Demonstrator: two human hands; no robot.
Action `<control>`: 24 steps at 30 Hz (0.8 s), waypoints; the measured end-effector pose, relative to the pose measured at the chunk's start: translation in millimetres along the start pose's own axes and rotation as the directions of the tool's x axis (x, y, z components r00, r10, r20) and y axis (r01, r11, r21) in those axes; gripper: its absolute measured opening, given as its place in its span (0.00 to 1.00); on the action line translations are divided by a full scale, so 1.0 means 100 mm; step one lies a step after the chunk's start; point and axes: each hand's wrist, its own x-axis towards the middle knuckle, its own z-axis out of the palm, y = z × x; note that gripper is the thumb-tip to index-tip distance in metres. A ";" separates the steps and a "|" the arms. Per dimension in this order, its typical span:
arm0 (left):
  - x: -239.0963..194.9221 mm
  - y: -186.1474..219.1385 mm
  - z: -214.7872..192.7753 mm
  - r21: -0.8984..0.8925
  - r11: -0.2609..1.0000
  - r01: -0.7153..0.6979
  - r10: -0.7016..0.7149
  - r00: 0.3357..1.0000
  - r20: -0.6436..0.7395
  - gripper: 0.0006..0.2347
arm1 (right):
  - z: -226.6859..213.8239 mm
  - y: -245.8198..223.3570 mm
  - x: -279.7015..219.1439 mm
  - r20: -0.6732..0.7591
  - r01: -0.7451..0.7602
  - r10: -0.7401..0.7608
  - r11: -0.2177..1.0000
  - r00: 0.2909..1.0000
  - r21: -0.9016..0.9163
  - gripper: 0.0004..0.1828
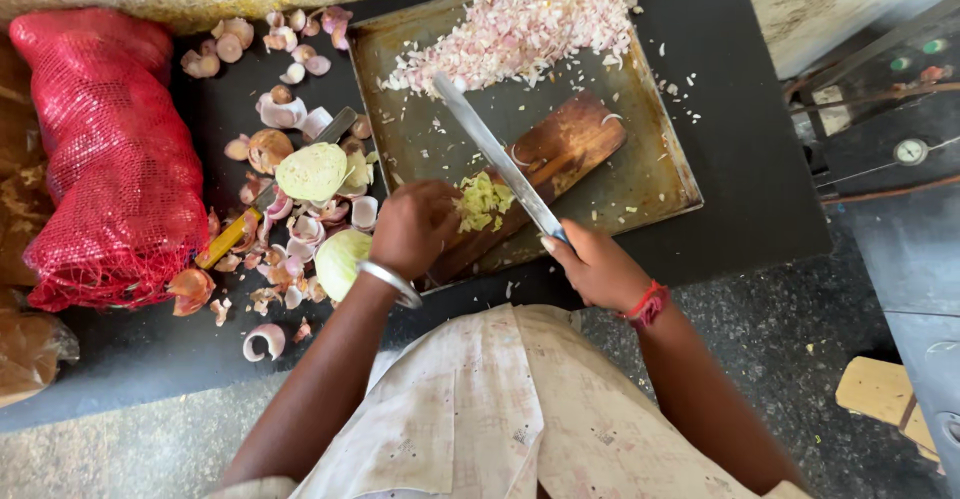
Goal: The person finely chops onions on a wooden cutting board using a knife, then retrieves a cabbage, cuts it in half, and begins slicing one half into thin strips. The chopped onions and cabbage pieces accumulate on the board and tray.
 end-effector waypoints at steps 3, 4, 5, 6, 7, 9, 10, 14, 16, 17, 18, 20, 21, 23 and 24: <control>0.34 0.07 0.00 0.084 0.992 -0.091 0.084 0.993 0.087 0.14 | -0.03 0.11 -0.09 -0.005 -0.125 0.126 0.989 0.992 0.079 0.15; 0.46 0.11 0.03 0.116 0.984 -0.134 0.116 0.981 0.153 0.18 | -0.03 0.12 -0.13 0.016 -0.209 0.208 0.971 0.978 0.119 0.15; 0.53 0.17 0.08 0.145 0.973 -0.179 0.145 0.965 0.219 0.22 | -0.02 0.12 -0.16 0.010 -0.240 0.241 0.962 0.970 0.133 0.14; 0.59 0.24 0.15 0.216 0.969 -0.120 0.058 0.961 0.271 0.25 | -0.04 0.12 -0.18 -0.002 -0.266 0.269 0.953 0.963 0.143 0.14; 0.62 0.31 0.26 0.289 0.955 -0.063 -0.032 0.949 0.313 0.28 | -0.07 0.12 -0.19 -0.013 -0.292 0.297 0.944 0.955 0.154 0.13; 0.66 0.37 0.40 0.386 0.922 -0.018 -0.111 0.944 0.311 0.27 | -0.09 0.11 -0.24 -0.031 -0.260 0.269 0.950 0.963 0.175 0.15; 0.66 0.37 0.45 0.410 0.912 -0.025 -0.102 0.953 0.284 0.23 | -0.09 0.11 -0.27 -0.032 -0.253 0.263 0.949 0.964 0.191 0.16; 0.72 0.20 0.53 0.387 0.922 -0.025 -0.080 0.964 0.252 0.15 | -0.09 0.11 -0.32 -0.054 -0.302 0.314 0.939 0.948 0.166 0.14; 0.76 0.04 0.49 0.347 0.935 -0.074 -0.043 0.947 0.318 0.13 | -0.08 0.13 -0.34 -0.045 -0.303 0.315 0.937 0.948 0.174 0.14; 0.75 -0.03 0.46 0.327 0.940 -0.096 -0.025 0.937 0.348 0.13 | -0.06 0.14 -0.36 -0.035 -0.302 0.311 0.941 0.950 0.155 0.14; 0.76 -0.09 0.41 0.318 0.940 -0.122 -0.004 0.930 0.367 0.11 | -0.06 0.15 -0.34 -0.028 -0.294 0.300 0.946 0.953 0.135 0.15; 0.73 -0.18 0.32 0.297 0.939 -0.174 0.040 0.912 0.409 0.09 | -0.04 0.15 -0.32 -0.014 -0.280 0.284 0.953 0.959 0.114 0.15; 0.69 -0.20 0.28 0.267 0.945 -0.188 0.070 0.915 0.397 0.09 | -0.03 0.15 -0.31 -0.008 -0.275 0.278 0.955 0.961 0.113 0.15; 0.56 -0.21 0.21 0.204 0.953 -0.222 0.134 0.917 0.375 0.10 | -0.02 0.13 -0.30 -0.002 -0.271 0.273 0.955 0.962 0.118 0.15; 0.48 -0.20 0.18 0.180 0.958 -0.223 0.146 0.921 0.361 0.10 | -0.01 0.12 -0.30 0.000 -0.273 0.275 0.954 0.961 0.122 0.15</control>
